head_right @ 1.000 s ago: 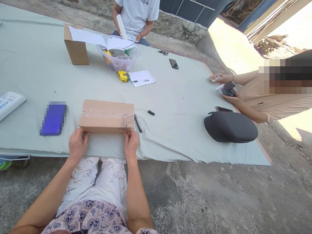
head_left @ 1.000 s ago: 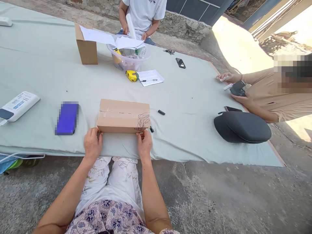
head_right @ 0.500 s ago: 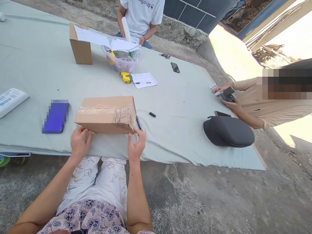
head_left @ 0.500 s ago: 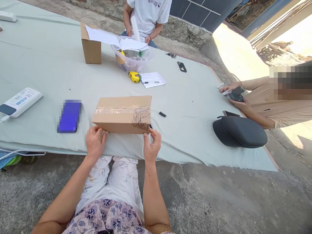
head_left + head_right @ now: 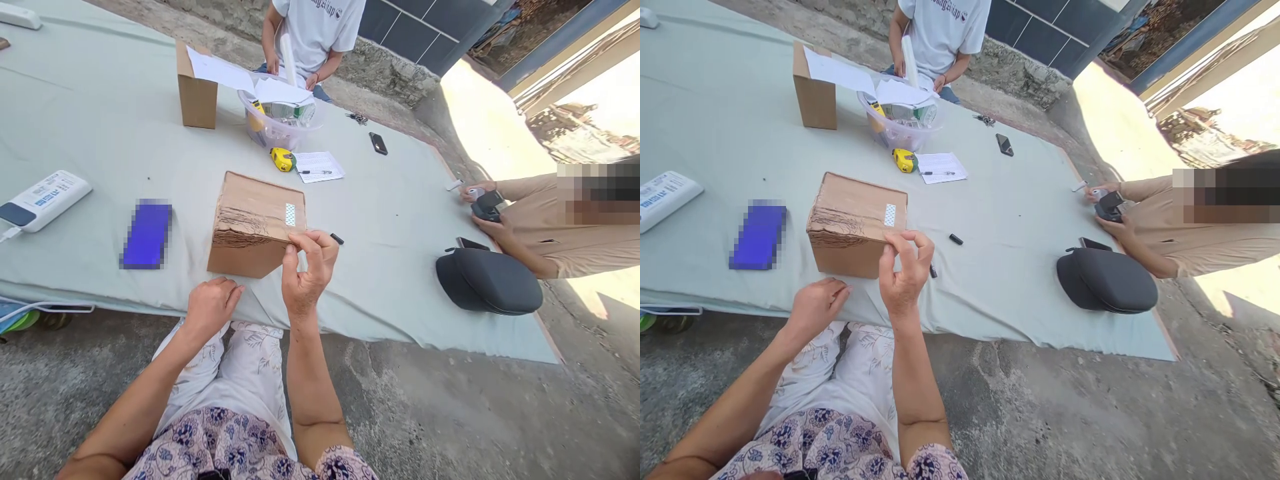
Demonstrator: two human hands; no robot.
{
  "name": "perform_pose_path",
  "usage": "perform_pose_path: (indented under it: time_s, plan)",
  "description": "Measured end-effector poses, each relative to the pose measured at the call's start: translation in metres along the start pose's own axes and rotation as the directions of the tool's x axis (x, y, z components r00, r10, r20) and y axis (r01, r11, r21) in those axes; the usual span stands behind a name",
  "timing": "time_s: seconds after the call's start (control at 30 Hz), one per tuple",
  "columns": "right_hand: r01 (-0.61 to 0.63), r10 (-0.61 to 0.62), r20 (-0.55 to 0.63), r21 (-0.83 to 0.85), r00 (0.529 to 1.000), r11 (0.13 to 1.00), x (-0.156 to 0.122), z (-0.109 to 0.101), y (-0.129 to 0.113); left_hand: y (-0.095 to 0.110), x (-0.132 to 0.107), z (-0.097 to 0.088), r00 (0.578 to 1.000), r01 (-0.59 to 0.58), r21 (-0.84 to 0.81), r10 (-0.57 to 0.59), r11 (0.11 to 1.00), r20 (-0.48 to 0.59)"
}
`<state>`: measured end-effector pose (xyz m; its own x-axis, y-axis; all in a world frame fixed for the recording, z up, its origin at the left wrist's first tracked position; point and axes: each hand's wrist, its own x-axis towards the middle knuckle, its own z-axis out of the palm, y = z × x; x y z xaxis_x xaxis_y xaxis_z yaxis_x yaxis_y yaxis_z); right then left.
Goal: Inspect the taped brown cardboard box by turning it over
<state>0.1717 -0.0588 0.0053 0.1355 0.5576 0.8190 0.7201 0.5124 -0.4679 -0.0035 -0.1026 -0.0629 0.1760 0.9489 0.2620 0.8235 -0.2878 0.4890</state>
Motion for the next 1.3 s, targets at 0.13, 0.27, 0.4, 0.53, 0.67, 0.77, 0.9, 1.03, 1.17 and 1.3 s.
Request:
perform_pose_path:
  time_s: [0.13, 0.27, 0.4, 0.53, 0.67, 0.77, 0.9, 1.03, 1.17, 1.3]
  plan:
    - [-0.034, 0.033, 0.023, 0.022, 0.999, 0.999, -0.003, 0.007, 0.001, 0.010, 0.004, -0.030, 0.886, -0.022, -0.219, -0.082, 0.975, -0.457]
    - [-0.043, 0.042, 0.024, 0.053, 0.999, 0.998, -0.004, 0.006, 0.001, 0.012, 0.019, -0.049, 0.764, -0.024, -0.354, -0.212, 0.935, -0.610]
    - [-0.053, 0.052, 0.013, 0.027, 0.999, 0.998, -0.002, 0.008, -0.007, 0.016, 0.044, -0.049, 0.839, -0.025, -0.439, -0.220, 0.898, -0.497]
    - [-0.122, 0.122, -0.022, -0.008, 0.992, 0.993, 0.002, 0.015, -0.015, 0.024, 0.067, -0.040, 0.852, -0.072, -0.457, -0.184, 0.887, -0.490]
    - [-0.145, 0.145, -0.047, 0.013, 0.988, 0.989, 0.006, 0.018, -0.016, 0.027, 0.074, -0.036, 0.852, -0.088, -0.490, -0.189, 0.867, -0.488]
    - [-0.172, 0.171, 0.006, 0.057, 0.985, 0.984, 0.007, 0.014, -0.012, 0.029, 0.070, -0.038, 0.867, -0.067, -0.527, -0.212, 0.847, -0.451]
    - [-0.192, 0.182, 0.085, 0.139, 0.980, 0.971, 0.007, 0.005, -0.002, 0.030, 0.069, -0.041, 0.870, -0.064, -0.528, -0.212, 0.847, -0.445]
    - [-0.194, 0.179, 0.088, 0.224, 0.980, 0.955, 0.005, 0.001, 0.012, 0.030, 0.070, -0.041, 0.865, -0.077, -0.515, -0.200, 0.854, -0.461]
    - [-0.226, 0.206, 0.096, 0.305, 0.974, 0.925, 0.002, 0.000, 0.018, 0.027, 0.073, -0.043, 0.881, -0.099, -0.530, -0.173, 0.842, -0.440]
    - [-0.151, 0.137, 0.070, 0.263, 0.988, 0.953, -0.002, -0.010, 0.010, 0.015, 0.082, -0.045, 0.915, -0.127, -0.544, -0.114, 0.830, -0.388]
